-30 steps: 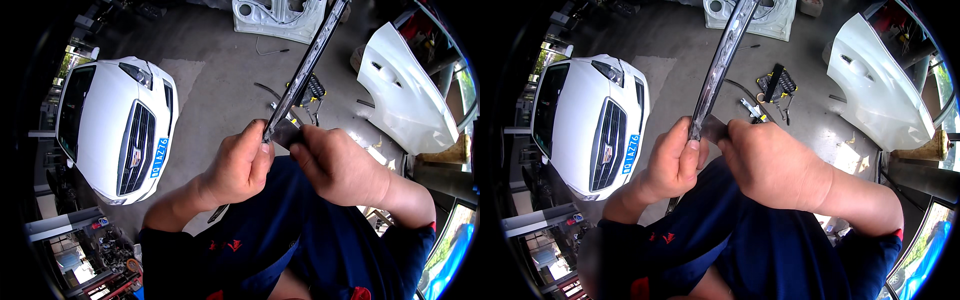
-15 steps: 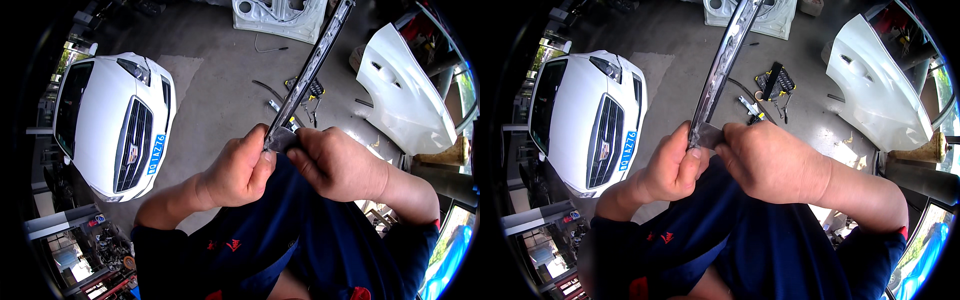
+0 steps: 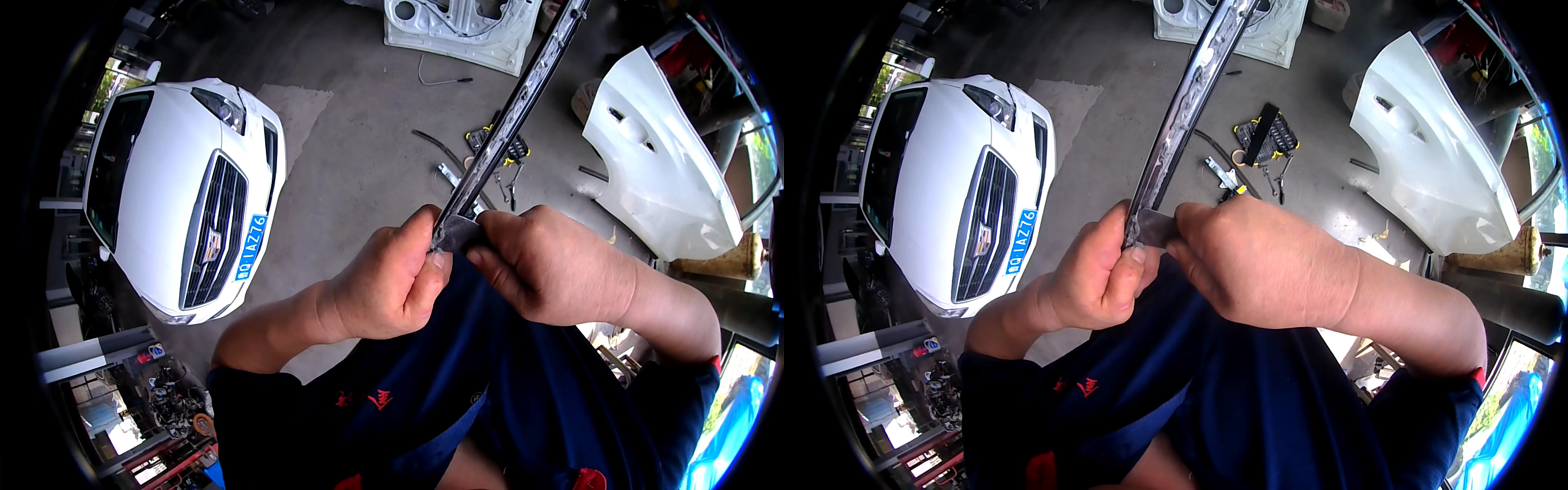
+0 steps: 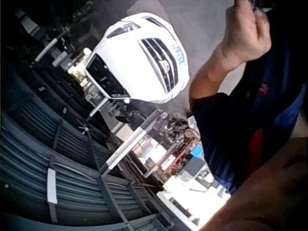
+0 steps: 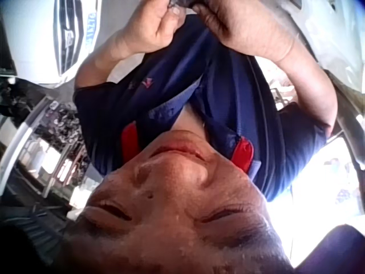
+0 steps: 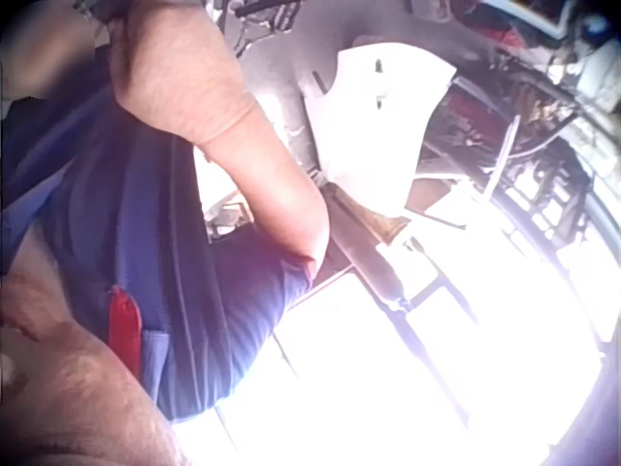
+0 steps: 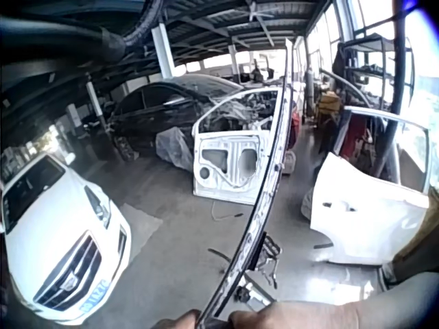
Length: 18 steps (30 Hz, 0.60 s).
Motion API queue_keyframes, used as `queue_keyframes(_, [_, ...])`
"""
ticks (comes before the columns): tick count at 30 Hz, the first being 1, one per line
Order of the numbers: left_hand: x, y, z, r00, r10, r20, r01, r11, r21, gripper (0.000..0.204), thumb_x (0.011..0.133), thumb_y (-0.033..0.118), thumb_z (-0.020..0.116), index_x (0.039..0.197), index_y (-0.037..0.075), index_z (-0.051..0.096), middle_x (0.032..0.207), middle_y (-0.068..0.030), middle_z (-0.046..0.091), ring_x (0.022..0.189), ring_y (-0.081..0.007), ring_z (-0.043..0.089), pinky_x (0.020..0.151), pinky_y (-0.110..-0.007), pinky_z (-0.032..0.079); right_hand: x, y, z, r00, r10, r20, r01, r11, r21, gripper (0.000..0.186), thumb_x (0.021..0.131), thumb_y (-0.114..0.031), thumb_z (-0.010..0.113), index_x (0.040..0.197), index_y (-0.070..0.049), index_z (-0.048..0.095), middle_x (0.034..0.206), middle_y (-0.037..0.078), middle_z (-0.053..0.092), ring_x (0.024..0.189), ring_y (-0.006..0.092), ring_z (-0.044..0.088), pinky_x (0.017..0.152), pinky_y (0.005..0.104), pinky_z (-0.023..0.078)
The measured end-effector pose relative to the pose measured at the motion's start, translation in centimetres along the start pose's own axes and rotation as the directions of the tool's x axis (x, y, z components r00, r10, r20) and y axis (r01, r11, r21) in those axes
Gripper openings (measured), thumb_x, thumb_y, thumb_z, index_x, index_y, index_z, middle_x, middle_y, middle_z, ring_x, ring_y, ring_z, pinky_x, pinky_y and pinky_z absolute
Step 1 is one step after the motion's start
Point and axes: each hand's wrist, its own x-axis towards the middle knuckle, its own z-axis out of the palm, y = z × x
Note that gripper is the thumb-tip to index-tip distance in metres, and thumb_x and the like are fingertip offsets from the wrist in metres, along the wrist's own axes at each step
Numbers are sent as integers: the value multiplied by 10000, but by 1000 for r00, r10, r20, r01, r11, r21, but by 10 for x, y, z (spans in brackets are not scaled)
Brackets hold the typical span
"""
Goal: The person removes a rubber weather stripping from a white car door frame using a flathead screwdriver. They then use the screwdriver to scrape and clean the metal channel of the door frame where the seal was attached.
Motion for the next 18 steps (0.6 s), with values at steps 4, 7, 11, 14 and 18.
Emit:
queue_keyframes(4, [-1, 1, -2, 1000, -3, -3, 3, 1000, -2, 133, 942, 20, 394, 1050, -21, 461, 634, -25, 515, 520, -102, 507, 502, -272, 422, 2, -1, -1, 1000, 12, 18, -12, 1000, -18, 230, 967, -169, 588, 883, 41, 547, 648, 230, 620, 681, 441, 665, 604, 488, 544])
queue_keyframes(7, [-1, -4, -1, 999, 37, -25, -37, 999, 9, 135, 944, 22, 396, 1052, -19, 465, 632, -26, 522, 519, -111, 515, 503, -278, 426, 3, -2, 0, 1000, 4, 16, -3, 998, -59, 218, 954, -161, 596, 898, 41, 538, 636, 228, 619, 666, 437, 668, 588, 487, 546])
queue_keyframes(11, [0, -2, -3, 1000, 30, -2, -29, 999, 31, 141, 944, 22, 400, 1060, -18, 468, 630, -26, 529, 521, -119, 524, 504, -285, 429, 2, -2, 3, 1000, 4, 10, -2, 990, -141, 200, 923, -140, 607, 918, 45, 529, 623, 219, 619, 633, 431, 666, 558, 488, 546])
queue_keyframes(14, [-2, -4, -2, 999, 33, -19, -32, 999, 35, 155, 942, 18, 405, 1077, -18, 471, 629, -25, 534, 519, -124, 527, 507, -283, 430, 1, -5, 4, 1000, 9, 14, -6, 976, -217, 186, 901, -125, 608, 931, 40, 528, 623, 204, 629, 614, 410, 673, 542, 479, 551])
queue_keyframes(18, [-3, -9, -2, 999, 35, -18, -34, 999, 33, 181, 940, 8, 413, 1108, -22, 474, 635, -27, 538, 518, -123, 531, 513, -277, 433, 0, -7, 11, 999, 47, -7, -47, 960, -275, 217, 951, -186, 615, 929, -8, 493, 598, 191, 581, 603, 430, 622, 548, 517, 490])
